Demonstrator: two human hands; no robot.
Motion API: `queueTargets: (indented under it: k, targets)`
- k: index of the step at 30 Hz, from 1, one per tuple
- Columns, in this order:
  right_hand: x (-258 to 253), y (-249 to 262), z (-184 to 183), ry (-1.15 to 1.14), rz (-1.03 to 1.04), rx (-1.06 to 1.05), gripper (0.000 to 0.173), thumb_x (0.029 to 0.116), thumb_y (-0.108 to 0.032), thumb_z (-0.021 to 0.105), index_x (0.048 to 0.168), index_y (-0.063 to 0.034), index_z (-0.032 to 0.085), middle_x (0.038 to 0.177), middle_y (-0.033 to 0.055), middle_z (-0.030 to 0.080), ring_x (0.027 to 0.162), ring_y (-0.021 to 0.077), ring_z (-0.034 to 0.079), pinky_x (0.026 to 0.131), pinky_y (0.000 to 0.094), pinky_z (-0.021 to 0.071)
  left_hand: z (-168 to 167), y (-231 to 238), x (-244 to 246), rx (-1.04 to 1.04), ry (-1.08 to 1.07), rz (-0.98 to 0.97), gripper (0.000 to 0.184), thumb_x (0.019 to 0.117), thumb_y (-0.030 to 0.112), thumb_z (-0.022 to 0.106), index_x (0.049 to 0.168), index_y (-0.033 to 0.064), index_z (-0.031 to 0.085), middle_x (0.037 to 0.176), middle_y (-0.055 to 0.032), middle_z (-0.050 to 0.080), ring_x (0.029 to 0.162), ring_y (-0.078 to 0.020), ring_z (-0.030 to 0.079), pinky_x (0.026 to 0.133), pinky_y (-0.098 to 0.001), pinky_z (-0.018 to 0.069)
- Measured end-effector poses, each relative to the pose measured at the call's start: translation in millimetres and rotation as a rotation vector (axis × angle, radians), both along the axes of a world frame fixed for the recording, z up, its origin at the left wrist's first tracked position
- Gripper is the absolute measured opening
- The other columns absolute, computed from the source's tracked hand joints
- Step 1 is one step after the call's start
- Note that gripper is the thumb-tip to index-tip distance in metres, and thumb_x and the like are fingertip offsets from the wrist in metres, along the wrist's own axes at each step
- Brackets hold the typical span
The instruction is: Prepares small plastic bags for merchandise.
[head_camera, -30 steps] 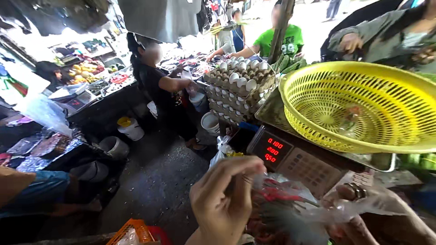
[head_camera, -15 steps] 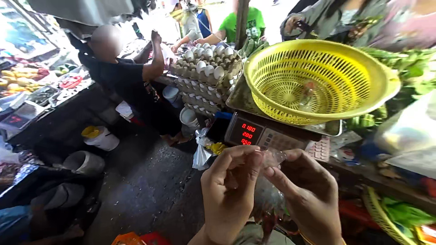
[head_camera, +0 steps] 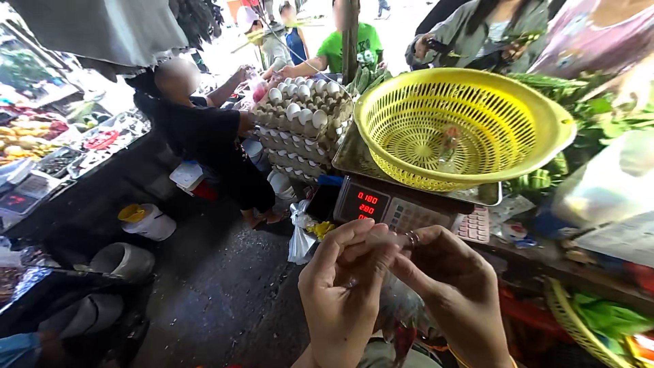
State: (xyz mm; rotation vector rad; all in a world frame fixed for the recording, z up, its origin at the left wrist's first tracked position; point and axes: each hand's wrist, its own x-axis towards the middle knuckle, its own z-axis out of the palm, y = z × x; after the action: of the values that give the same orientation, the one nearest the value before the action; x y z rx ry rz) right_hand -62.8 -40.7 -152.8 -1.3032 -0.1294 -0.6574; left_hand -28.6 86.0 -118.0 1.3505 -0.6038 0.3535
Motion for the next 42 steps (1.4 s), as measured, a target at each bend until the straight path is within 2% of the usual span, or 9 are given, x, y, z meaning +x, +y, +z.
queueTargets:
  k: [4, 11, 17, 21, 24, 28, 31, 35, 42]
  targets:
    - [0.3, 1.8, 2.7, 0.0, -0.052, -0.047, 0.028, 0.085, -0.009, 0.082, 0.109, -0.004, 0.067, 0.094, 0.0016, 0.076, 0.079, 0.0076, 0.072, 0.068, 0.0189, 0.0613, -2.2, 2.9, 1.9, 0.013, -0.014, 0.035, 0.022, 0.0907, -0.008, 0.069, 0.113, -0.009, 0.064, 0.102, -0.0109, 0.077, 0.093, -0.0176, 0.076, 0.083, -0.0297, 0.0652]
    - [-0.6, 1.7, 0.4, -0.067, 0.039, -0.076, 0.024, 0.0878, -0.006, 0.079, 0.11, -0.0044, 0.069, 0.101, 0.0011, 0.075, 0.078, 0.0061, 0.071, 0.066, 0.019, 0.0619, -7.2, 7.9, 3.7, -0.024, -0.049, 0.115, 0.027, 0.0779, -0.004, 0.083, 0.099, 0.001, 0.067, 0.09, -0.0007, 0.075, 0.08, -0.0062, 0.073, 0.074, -0.021, 0.0636]
    - [-3.2, 3.4, 1.3, -0.045, 0.042, 0.016, 0.011, 0.0948, -0.007, 0.071, 0.106, -0.0038, 0.07, 0.088, -0.0007, 0.073, 0.064, 0.0002, 0.063, 0.056, 0.013, 0.0539, -9.6, 22.6, 7.1, -0.001, 0.069, -0.155, 0.04, 0.0796, -0.001, 0.083, 0.114, -0.0014, 0.061, 0.095, 0.0001, 0.072, 0.085, -0.006, 0.071, 0.078, -0.0217, 0.062]
    - [-4.2, 6.9, 0.9, -0.038, 0.002, 0.08, 0.011, 0.0952, -0.007, 0.071, 0.105, -0.0042, 0.07, 0.086, -0.0005, 0.072, 0.06, -0.0009, 0.061, 0.052, 0.0118, 0.0516, -12.7, 30.5, 11.4, 0.001, 0.079, -0.241, 0.033, 0.087, 0.002, 0.077, 0.117, -0.0033, 0.066, 0.103, -0.0013, 0.071, 0.091, -0.0057, 0.069, 0.083, -0.0219, 0.0606]
    - [-6.9, 5.0, 0.3, -0.045, 0.0, 0.08, 0.011, 0.0949, -0.008, 0.072, 0.106, -0.0058, 0.071, 0.088, -0.0012, 0.073, 0.061, -0.0013, 0.06, 0.052, 0.0119, 0.0511, -15.1, 31.7, 13.2, -0.007, 0.059, -0.158, 0.012, 0.0953, 0.005, 0.07, 0.107, 0.0021, 0.074, 0.108, -0.002, 0.069, 0.098, -0.0066, 0.067, 0.085, -0.0207, 0.0586]
    - [-10.6, 6.4, 0.4, -0.083, 0.091, -0.01, 0.013, 0.0922, -0.009, 0.076, 0.105, -0.0096, 0.071, 0.093, -0.0034, 0.075, 0.069, -0.0008, 0.066, 0.059, 0.0121, 0.0556, -15.3, 23.1, 13.1, -0.053, 0.044, 0.001, 0.006, 0.0964, 0.005, 0.068, 0.099, 0.001, 0.071, 0.101, -0.007, 0.073, 0.095, -0.0136, 0.071, 0.085, -0.0281, 0.0607]
    - [-8.1, 9.6, -1.4, -0.064, 0.081, -0.018, 0.013, 0.0906, -0.008, 0.077, 0.102, -0.0071, 0.072, 0.091, -0.0015, 0.075, 0.069, 0.0007, 0.066, 0.058, 0.0131, 0.0554, -11.3, 17.5, 4.4, -0.009, 0.031, 0.024, 0.008, 0.0969, 0.003, 0.067, 0.103, -0.0016, 0.066, 0.095, -0.0072, 0.076, 0.088, -0.0138, 0.075, 0.079, -0.0275, 0.0637]
    - [-4.8, 14.3, -3.4, -0.027, 0.046, 0.01, 0.012, 0.0894, -0.008, 0.078, 0.099, -0.0059, 0.07, 0.085, -0.0015, 0.074, 0.065, 0.0, 0.065, 0.057, 0.0127, 0.0547, -9.7, 14.6, -4.6, -0.041, 0.057, -0.031, 0.012, 0.095, -0.002, 0.068, 0.106, -0.0066, 0.069, 0.096, -0.0096, 0.076, 0.089, -0.0158, 0.075, 0.081, -0.0292, 0.0646]
    - [-2.1, 23.4, -6.1, -0.044, -0.02, 0.01, 0.014, 0.087, -0.002, 0.078, 0.098, -0.0026, 0.07, 0.084, 0.0003, 0.074, 0.065, 0.0028, 0.067, 0.058, 0.0155, 0.0571, -13.1, 9.1, -9.5, 0.028, 0.033, 0.099, 0.012, 0.0985, 0.0, 0.063, 0.105, -0.0085, 0.069, 0.094, -0.0092, 0.076, 0.086, -0.0126, 0.075, 0.076, -0.0252, 0.064]
